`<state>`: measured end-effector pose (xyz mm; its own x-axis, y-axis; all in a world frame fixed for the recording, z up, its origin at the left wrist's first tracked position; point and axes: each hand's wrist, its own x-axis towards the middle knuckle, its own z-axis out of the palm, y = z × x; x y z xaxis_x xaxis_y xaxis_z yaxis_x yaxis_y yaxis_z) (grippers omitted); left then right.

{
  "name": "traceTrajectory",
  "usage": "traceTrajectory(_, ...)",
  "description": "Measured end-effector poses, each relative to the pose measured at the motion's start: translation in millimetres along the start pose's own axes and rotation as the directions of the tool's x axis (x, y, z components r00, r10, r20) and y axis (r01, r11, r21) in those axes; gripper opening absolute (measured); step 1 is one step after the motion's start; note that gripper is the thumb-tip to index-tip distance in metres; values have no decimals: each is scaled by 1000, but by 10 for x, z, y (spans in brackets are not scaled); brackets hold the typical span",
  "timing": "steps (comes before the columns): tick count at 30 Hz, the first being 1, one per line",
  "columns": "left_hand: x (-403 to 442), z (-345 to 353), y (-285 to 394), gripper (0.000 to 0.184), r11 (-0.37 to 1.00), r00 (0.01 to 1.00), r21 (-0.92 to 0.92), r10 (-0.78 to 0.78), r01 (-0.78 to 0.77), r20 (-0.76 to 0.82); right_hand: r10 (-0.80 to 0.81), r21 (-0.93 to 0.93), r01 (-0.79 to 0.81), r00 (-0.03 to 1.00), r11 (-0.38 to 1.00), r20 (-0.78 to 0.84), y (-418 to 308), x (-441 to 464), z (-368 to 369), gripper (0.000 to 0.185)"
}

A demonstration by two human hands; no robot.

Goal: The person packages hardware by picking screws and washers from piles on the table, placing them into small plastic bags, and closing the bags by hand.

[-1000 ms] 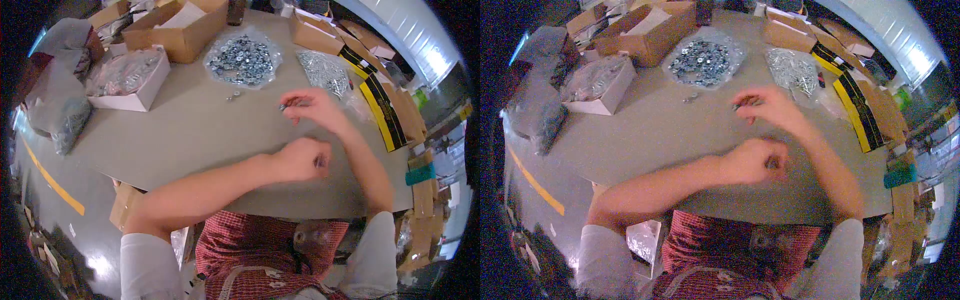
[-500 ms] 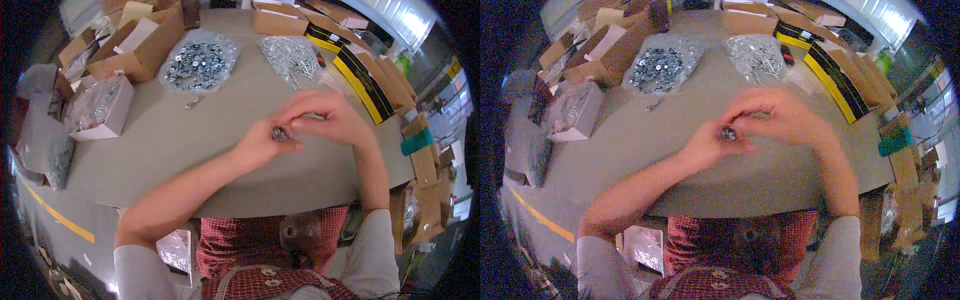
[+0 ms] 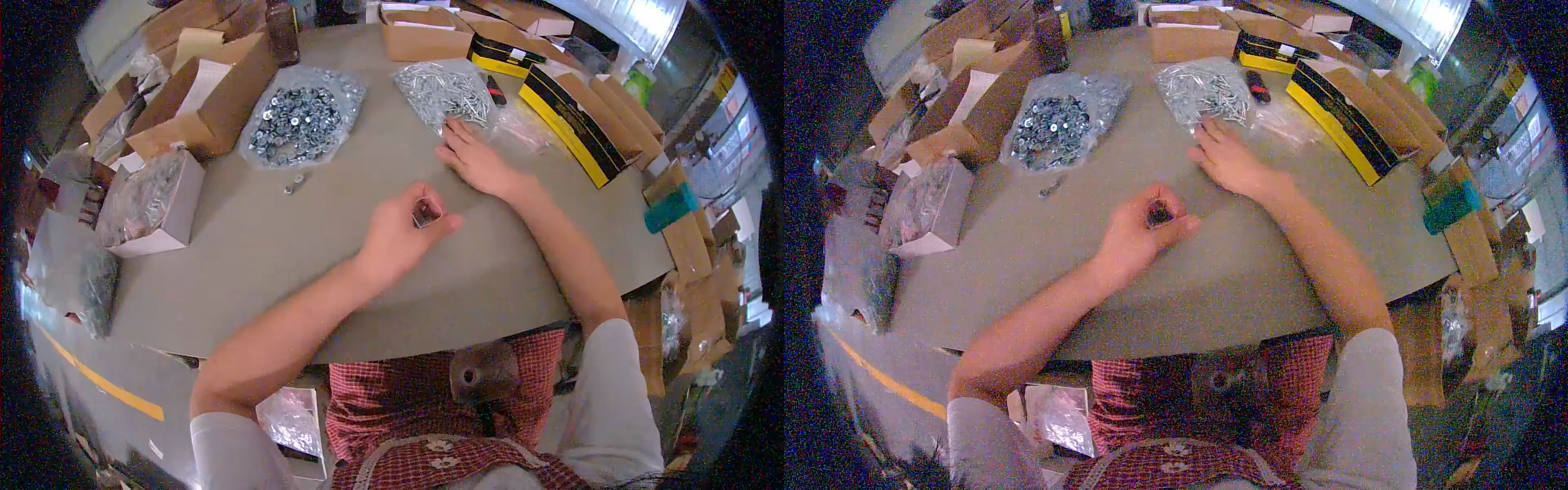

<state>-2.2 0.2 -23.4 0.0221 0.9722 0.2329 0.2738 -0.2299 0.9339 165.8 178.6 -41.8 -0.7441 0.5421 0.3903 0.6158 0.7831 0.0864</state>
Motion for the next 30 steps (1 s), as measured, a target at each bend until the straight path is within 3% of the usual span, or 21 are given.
traceTrajectory(3,36,-16,-69,23,993,992,46,109,-112,69,-77,-10,79,992,997,101,32,-42,-75,52)
traceTrajectory(6,11,-37,-51,23,998,989,45,47,-54,139,-90,146,91,996,985,-11,19,-143,-212,41)
traceTrajectory(9,-17,-32,-27,23,995,992,76,56,-66,116,78,207,-123,974,970,212,-81,-53,-631,30)
traceTrajectory(12,-25,-15,-4,23,998,994,40,34,-39,108,261,325,-208,957,923,-129,92,-48,-401,22)
traceTrajectory(15,-12,18,-33,23,999,995,24,40,-42,90,346,421,-273,932,865,-105,290,-21,-276,24)
traceTrajectory(18,4,4,-21,23,996,994,59,56,-62,92,332,281,-308,942,909,-41,272,-43,-272,26)
traceTrajectory(21,-1,-3,-19,23,994,993,61,82,-87,82,303,47,-318,931,947,202,39,-27,-557,23)
traceTrajectory(24,-6,-30,10,22,991,991,104,74,-86,115,226,-197,-185,951,963,210,-51,-3,-517,19)
traceTrajectory(27,-3,-29,-21,22,982,986,129,123,-137,111,243,-322,-159,940,933,241,-231,-9,-576,18)
traceTrajectory(30,3,-12,-67,22,973,981,151,155,-172,116,329,-173,-289,900,941,285,-133,111,-671,18)
